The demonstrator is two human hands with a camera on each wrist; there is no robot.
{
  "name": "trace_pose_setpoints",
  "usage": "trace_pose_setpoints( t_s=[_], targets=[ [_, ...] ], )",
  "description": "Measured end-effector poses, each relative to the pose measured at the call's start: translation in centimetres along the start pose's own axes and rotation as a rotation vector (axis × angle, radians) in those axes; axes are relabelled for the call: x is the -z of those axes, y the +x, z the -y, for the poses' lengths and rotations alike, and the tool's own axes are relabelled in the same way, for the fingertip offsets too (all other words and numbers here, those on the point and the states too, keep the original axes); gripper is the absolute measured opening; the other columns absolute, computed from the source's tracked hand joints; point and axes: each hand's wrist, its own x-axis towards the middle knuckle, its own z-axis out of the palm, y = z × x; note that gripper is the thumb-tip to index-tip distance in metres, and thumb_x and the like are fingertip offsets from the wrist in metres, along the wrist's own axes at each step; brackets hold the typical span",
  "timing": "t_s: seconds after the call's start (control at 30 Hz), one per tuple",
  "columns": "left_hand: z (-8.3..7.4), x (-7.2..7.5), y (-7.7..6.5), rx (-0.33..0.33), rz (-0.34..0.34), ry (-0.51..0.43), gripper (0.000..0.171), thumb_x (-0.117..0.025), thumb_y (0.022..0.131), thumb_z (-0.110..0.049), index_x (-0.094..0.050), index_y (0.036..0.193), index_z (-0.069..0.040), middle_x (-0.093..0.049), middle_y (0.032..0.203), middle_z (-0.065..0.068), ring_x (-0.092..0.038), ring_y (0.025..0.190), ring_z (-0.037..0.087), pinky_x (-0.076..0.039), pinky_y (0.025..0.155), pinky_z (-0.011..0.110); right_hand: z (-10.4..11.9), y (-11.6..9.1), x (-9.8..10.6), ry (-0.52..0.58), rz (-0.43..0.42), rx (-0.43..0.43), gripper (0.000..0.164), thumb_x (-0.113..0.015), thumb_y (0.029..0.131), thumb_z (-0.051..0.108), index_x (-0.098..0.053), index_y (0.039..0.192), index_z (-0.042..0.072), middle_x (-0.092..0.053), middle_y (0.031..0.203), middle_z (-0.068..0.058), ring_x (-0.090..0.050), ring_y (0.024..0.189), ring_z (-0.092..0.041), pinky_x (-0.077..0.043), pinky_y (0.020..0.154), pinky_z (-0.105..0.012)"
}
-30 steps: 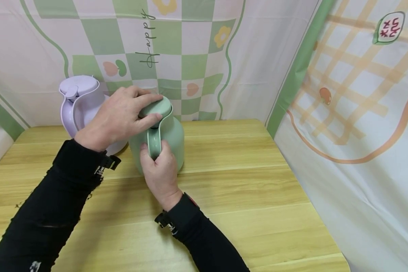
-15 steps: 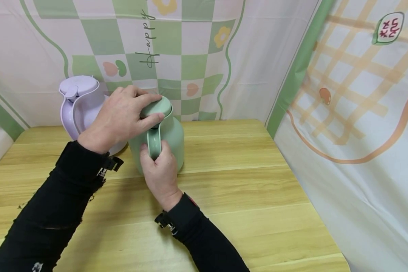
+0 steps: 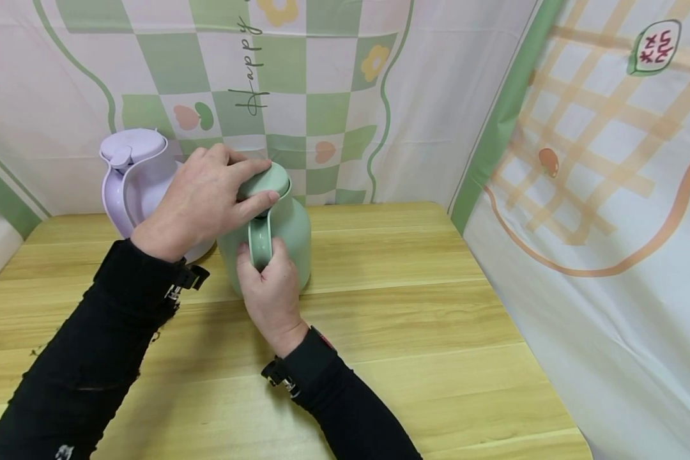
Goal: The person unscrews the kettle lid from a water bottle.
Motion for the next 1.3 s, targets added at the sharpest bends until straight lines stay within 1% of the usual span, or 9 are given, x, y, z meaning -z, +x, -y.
trace_pose_setpoints(
  t_s=[0.23,0.4,0.6,0.8,1.07,1.3],
  targets=[
    [-0.35,0.28,0.08,0.02,0.043,0.042,0.053,-0.056,0.104,-0.047,-0.066,0.142,-0.012,-0.065,0.131,0.025,-0.058,0.119,0.039,-0.045,0.099,0.054,-0.01,0.13,0.02,0.023,0.011,0.005,0.029,-0.059,0.105,0.026,-0.043,0.087,0.01,-0.027,0.067,0.004,-0.026,0.058,-0.014,-0.03,0.06,-0.027],
    [-0.43,0.34,0.07,0.022,0.045,0.051,0.052,-0.053,0.104,-0.044,-0.065,0.143,-0.012,-0.065,0.133,0.025,-0.058,0.12,0.039,-0.045,0.099,0.054,0.02,0.16,-0.01,0.026,0.009,0.001,0.029,-0.059,0.105,0.026,-0.042,0.086,0.011,-0.027,0.066,0.004,-0.026,0.057,-0.014,-0.03,0.06,-0.027],
    [-0.45,0.27,0.06,0.038,0.046,0.048,0.053,-0.054,0.104,-0.047,-0.065,0.143,-0.012,-0.065,0.132,0.024,-0.057,0.121,0.037,-0.043,0.101,0.054,0.1,0.16,0.03,0.021,0.009,-0.002,0.029,-0.058,0.105,0.026,-0.043,0.086,0.01,-0.027,0.066,0.004,-0.026,0.057,-0.015,-0.029,0.059,-0.027],
    [-0.52,0.06,0.06,0.061,0.021,0.054,0.055,-0.056,0.102,-0.051,-0.067,0.141,-0.013,-0.065,0.128,0.025,-0.058,0.116,0.038,-0.046,0.094,0.052,0.04,0.21,0.04,0.035,0.012,-0.01,0.03,-0.058,0.106,0.028,-0.043,0.087,0.011,-0.027,0.066,0.003,-0.025,0.057,-0.016,-0.029,0.059,-0.028],
    [-0.7,-0.2,0.07,0.098,-0.001,0.054,0.059,-0.061,0.099,-0.057,-0.069,0.138,-0.013,-0.065,0.126,0.023,-0.056,0.108,0.04,-0.045,0.091,0.051,-0.13,0.24,0.02,0.037,0.012,-0.011,0.032,-0.058,0.106,0.029,-0.041,0.085,0.011,-0.027,0.065,0.002,-0.024,0.056,-0.016,-0.029,0.059,-0.028],
    [-0.76,-0.36,-0.11,0.094,-0.047,0.074,0.063,-0.063,0.097,-0.06,-0.07,0.135,-0.011,-0.067,0.118,0.023,-0.054,0.098,0.038,-0.046,0.085,0.049,-0.12,0.22,0.01,0.039,0.018,-0.015,0.032,-0.058,0.106,0.028,-0.042,0.085,0.012,-0.028,0.065,0.002,-0.025,0.056,-0.016,-0.029,0.059,-0.028]
  ],
)
